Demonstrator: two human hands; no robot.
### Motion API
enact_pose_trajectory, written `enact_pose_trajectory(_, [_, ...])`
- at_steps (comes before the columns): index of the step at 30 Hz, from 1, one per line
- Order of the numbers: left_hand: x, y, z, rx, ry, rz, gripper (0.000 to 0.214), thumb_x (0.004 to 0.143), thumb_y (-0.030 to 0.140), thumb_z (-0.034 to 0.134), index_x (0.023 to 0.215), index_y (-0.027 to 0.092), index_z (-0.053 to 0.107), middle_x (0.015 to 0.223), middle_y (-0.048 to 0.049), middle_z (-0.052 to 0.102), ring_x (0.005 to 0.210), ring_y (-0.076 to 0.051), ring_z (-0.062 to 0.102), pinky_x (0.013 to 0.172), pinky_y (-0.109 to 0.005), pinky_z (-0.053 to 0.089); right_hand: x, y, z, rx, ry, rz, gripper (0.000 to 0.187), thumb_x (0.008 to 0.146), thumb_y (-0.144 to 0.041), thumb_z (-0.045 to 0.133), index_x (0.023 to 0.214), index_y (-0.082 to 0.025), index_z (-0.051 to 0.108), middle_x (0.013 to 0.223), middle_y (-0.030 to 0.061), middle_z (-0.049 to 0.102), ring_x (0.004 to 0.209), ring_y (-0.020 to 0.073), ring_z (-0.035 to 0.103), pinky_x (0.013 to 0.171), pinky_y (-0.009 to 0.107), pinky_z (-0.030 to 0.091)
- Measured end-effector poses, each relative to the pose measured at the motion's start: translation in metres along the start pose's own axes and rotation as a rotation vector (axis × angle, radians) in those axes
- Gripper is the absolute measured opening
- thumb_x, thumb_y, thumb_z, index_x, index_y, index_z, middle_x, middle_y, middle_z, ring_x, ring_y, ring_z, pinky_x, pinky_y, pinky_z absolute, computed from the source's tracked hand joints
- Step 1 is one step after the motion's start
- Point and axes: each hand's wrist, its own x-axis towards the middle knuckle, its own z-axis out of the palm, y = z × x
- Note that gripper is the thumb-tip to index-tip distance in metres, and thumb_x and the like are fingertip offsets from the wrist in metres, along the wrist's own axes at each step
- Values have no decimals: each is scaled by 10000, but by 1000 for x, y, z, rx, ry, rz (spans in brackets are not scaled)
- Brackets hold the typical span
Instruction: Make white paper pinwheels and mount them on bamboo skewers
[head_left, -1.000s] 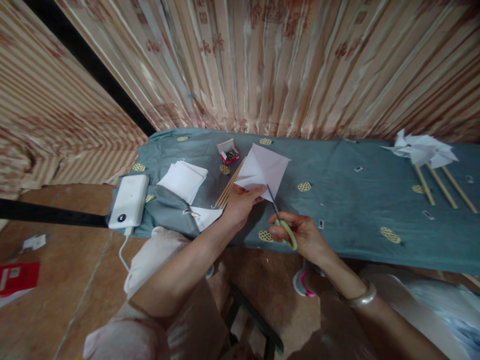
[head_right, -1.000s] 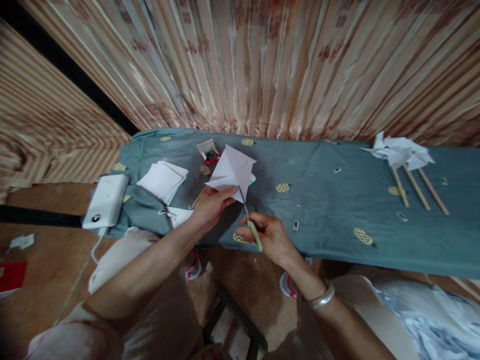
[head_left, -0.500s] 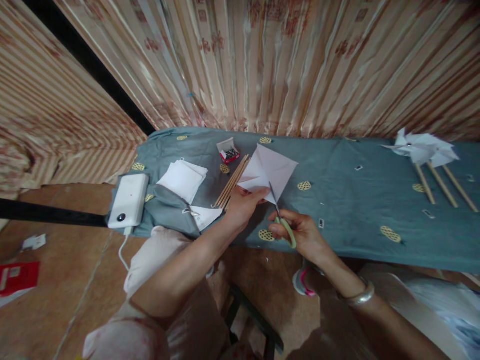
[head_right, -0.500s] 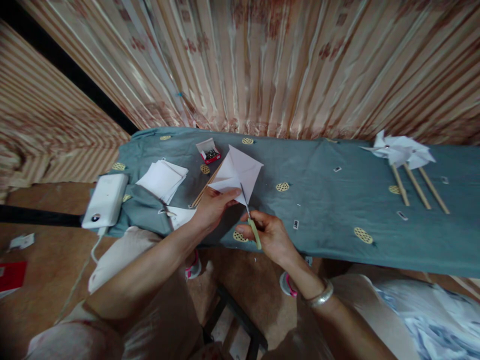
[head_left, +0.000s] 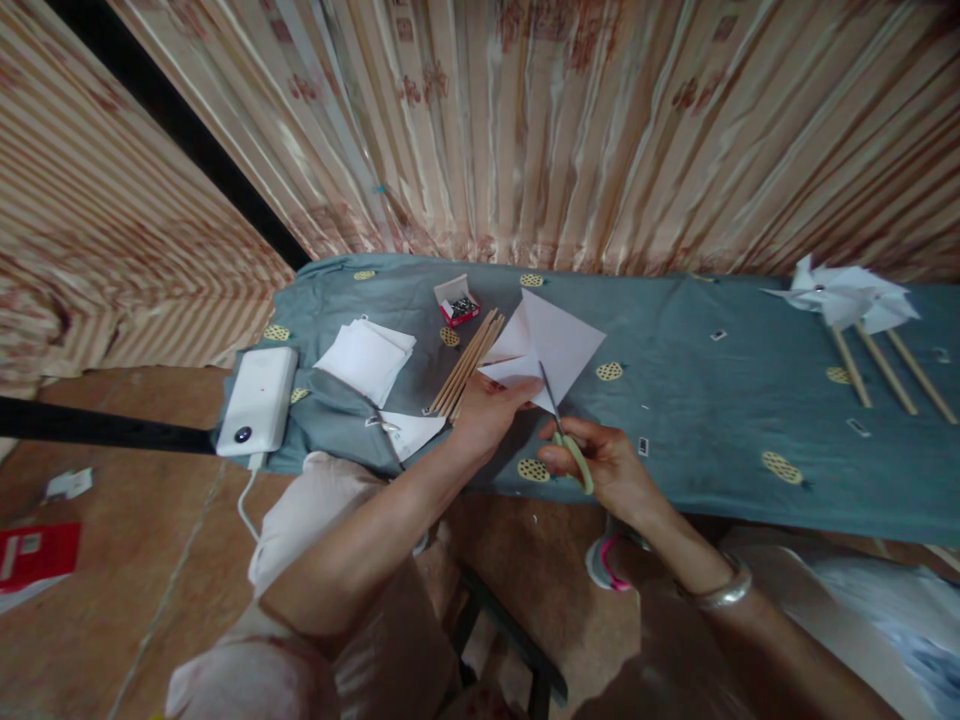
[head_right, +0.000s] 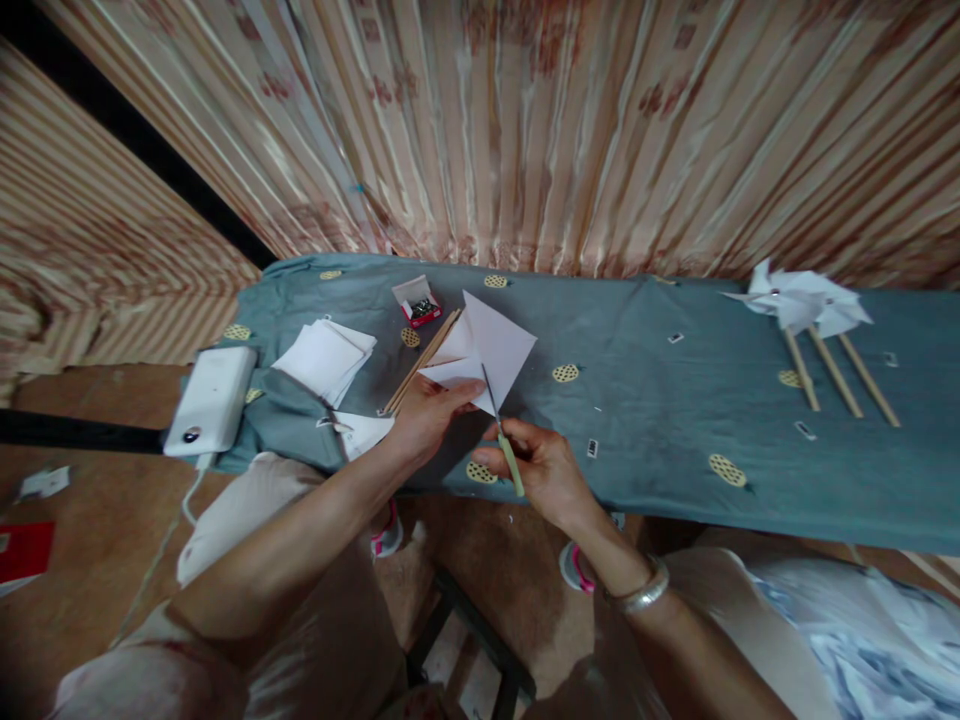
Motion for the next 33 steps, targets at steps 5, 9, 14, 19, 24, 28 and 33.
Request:
enact_pose_trajectory(5, [-1,1,1,-11,1,-3,157,576,243,804,636,164,682,645,-25,662,580,-145,592,550,-261,454,0,-3,2,44,8,28,421,581,-534,831,760,-199,649,545,-54,486,518,99,412,466,234,325])
enact_pose_trajectory(9, [0,1,0,-19,-12,-3,164,585,248,807,625,163,673,637,-20,657,576,-139,590,557,-257,457,0,-1,2,31,-2,17,398,602,-524,824,721,-192,639,542,-49,494,522,97,416,467,227,326])
enact_pose_trajectory(14, [2,-2,-1,-24,-28,-1,225,579,271,797,738,153,689,731,-27,692,634,-145,622,598,-258,482,1,1,2,21,-2,7,404,609,-536,814,687,-186,628,536,-56,469,516,86,389,460,217,311])
enact_pose_trajectory(19, [3,-4,-2,-24,-49,19,245,598,276,774,792,155,685,767,-28,699,659,-145,632,620,-257,493,2,1,2,25,8,10,406,609,-533,816,680,-181,627,534,-56,469,512,84,390,458,214,306])
enact_pose_trajectory(24, [3,-5,-3,-31,-49,14,232,597,275,781,777,163,686,768,-34,705,667,-155,646,626,-260,510,1,4,2,3,6,9,399,626,-530,809,722,-184,636,537,-64,469,512,81,383,461,211,303])
enact_pose_trajectory(28, [3,-4,-2,-43,-51,5,268,589,268,789,808,158,681,789,-33,714,684,-160,656,634,-267,524,-2,10,-1,-55,-29,31,451,616,-575,793,798,-191,641,549,-70,495,505,89,417,477,221,340])
enact_pose_trajectory(33, [3,1,-4,-12,-31,7,361,554,287,802,858,145,668,799,-39,711,695,-164,653,623,-260,526,-17,9,-23,-404,-22,-45,425,723,-580,700,881,-188,656,520,-82,454,459,86,380,456,230,281])
